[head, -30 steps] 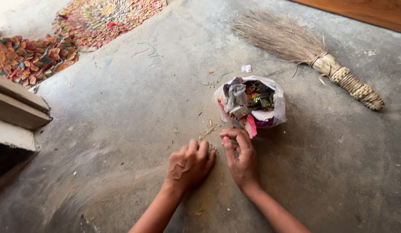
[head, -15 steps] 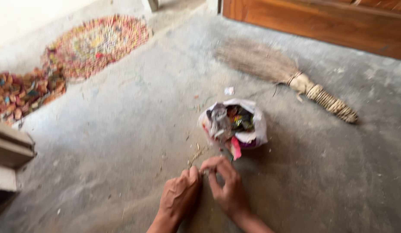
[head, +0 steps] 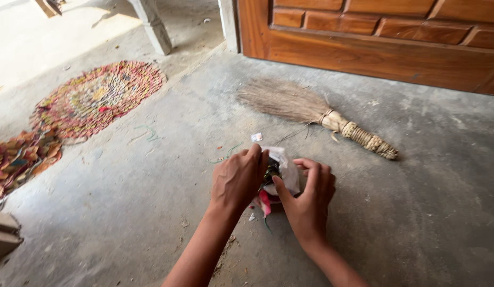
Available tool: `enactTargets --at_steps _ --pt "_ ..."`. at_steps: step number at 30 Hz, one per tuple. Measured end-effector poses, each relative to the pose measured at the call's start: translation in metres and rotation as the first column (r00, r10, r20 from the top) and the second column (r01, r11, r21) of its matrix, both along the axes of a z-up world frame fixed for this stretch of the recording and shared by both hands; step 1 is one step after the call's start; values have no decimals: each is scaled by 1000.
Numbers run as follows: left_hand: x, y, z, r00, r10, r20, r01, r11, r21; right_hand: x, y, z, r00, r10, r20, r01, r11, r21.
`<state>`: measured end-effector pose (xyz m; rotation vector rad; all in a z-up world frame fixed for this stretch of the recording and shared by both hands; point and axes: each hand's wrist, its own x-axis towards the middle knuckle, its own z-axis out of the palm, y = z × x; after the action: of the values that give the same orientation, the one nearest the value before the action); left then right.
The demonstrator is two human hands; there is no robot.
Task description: The person sweeps a concrete floor with a traditional broom, moving a plastic stool to access debris. They then pick up various items including clothes, plastic bags, and wrappers, placing them into a plastic bag. The person continues sweeping the remaining debris and gathers it into a pile.
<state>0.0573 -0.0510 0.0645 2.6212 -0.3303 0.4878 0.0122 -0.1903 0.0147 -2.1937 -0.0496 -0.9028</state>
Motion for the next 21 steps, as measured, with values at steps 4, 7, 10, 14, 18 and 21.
enactTargets --at_steps 4,7,10,14,18,21 --pt "6 -3 3 998 -7 -61 15 993 116 15 -10 6 971 95 -218 -74 992 103" --pt "3 8 -8 1000 9 -9 -9 999 36 20 -12 9 943 184 -276 -99 950 295" --pt "-3 25 -25 989 144 40 -135 977 -167 23 -10 16 944 200 -261 -113 942 315" --pt "-13 55 -48 945 276 -177 -327 768 -551 15 -4 23 980 93 -173 -92 996 18" --pt "-20 68 -63 882 51 -468 -391 634 -667 12 5 27 973 229 0 -217 923 -318" --pt "-21 64 -69 845 144 -515 -443 727 -525 18 13 24 847 529 47 -435 742 -510"
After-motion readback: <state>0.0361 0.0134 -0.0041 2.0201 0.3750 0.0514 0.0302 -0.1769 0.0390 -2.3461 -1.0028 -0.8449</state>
